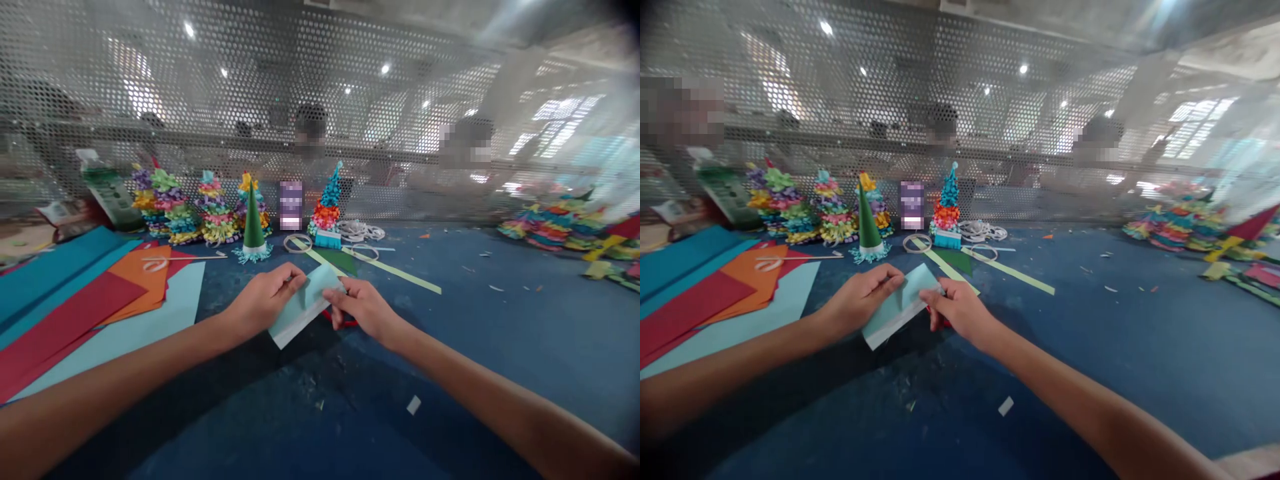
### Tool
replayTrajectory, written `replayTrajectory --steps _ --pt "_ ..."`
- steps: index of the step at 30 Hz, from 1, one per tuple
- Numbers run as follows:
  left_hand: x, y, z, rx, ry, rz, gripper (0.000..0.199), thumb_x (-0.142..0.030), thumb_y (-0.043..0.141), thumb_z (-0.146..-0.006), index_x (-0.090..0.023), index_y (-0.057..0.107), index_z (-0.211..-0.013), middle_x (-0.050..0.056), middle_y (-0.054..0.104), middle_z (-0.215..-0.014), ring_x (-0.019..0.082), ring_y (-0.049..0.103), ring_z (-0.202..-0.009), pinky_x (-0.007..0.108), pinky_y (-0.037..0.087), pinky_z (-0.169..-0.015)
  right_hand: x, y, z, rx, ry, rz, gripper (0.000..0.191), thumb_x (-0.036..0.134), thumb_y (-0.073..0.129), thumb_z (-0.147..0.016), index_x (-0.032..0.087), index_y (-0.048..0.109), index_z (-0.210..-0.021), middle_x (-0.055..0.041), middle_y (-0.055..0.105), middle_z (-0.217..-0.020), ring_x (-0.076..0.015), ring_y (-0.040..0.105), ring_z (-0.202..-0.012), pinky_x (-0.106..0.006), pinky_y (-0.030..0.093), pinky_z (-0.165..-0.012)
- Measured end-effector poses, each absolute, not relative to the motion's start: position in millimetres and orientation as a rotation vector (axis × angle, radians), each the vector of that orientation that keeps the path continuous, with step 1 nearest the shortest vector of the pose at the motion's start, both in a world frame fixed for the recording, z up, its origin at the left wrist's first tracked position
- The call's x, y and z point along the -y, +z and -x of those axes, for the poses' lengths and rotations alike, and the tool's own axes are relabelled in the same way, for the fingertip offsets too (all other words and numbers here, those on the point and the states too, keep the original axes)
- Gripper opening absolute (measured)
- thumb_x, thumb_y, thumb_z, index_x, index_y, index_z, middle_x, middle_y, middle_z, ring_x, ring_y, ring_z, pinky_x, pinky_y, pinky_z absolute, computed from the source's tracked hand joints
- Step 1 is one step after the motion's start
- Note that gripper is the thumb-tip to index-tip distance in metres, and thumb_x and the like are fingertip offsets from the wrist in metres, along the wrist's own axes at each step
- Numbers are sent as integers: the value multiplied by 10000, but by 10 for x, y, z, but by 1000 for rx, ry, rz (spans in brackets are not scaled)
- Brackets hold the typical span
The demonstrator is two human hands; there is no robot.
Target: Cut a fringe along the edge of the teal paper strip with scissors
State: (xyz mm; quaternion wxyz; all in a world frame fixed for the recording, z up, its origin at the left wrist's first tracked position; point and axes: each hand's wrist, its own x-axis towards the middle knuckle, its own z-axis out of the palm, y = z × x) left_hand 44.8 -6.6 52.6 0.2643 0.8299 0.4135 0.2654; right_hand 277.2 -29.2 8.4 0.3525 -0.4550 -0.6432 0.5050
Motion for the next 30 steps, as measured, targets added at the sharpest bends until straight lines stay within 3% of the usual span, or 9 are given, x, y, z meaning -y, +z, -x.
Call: replayTrajectory --steps 13,17,21,25,30 --pt "-6 594 -314 -1109 483 -2214 371 -572 438 -1052 -232 586 -1060 16 651 -822 239 604 -746 331 366 -671 214 87 -2909 1547 1312 1177 262 392 697 -1064 181 705 -1220 -54 749 -1118 -188 734 -838 -360 639 -723" --pt "3 660 -293 -934 181 -2119 309 -533 495 -1042 -246 550 -939 -33 664 -634 184 584 -529 291 410 -581 209 94 -2907 1541 1319 1145 268 404 690 -1068 180 703 -1214 -49 747 -1098 -182 728 -816 -352 634 -708" --pt "86 707 -304 -811 50 -2052 349 -543 586 -1001 -231 619 -849 -56 581 -538 169 585 -527 260 413 -561 266 113 -2855 1621 1412 1108 234 386 707 -1059 169 709 -1145 -18 739 -992 -149 699 -711 -302 608 -626" --pt "169 677 -347 -893 150 -2015 492 -620 537 -1007 -238 565 -698 -59 495 -457 150 467 -437 273 340 -487 355 160 -2792 1675 1455 1091 246 409 685 -1073 169 707 -1115 2 722 -925 -130 666 -647 -281 584 -586" --pt "161 595 -380 -1094 471 -1959 592 -633 416 -1027 -258 437 -569 -43 440 -458 147 431 -476 291 327 -527 343 169 -2794 1739 1524 1137 232 370 728 -1045 172 718 -1166 -44 751 -1086 -191 736 -844 -364 637 -733"
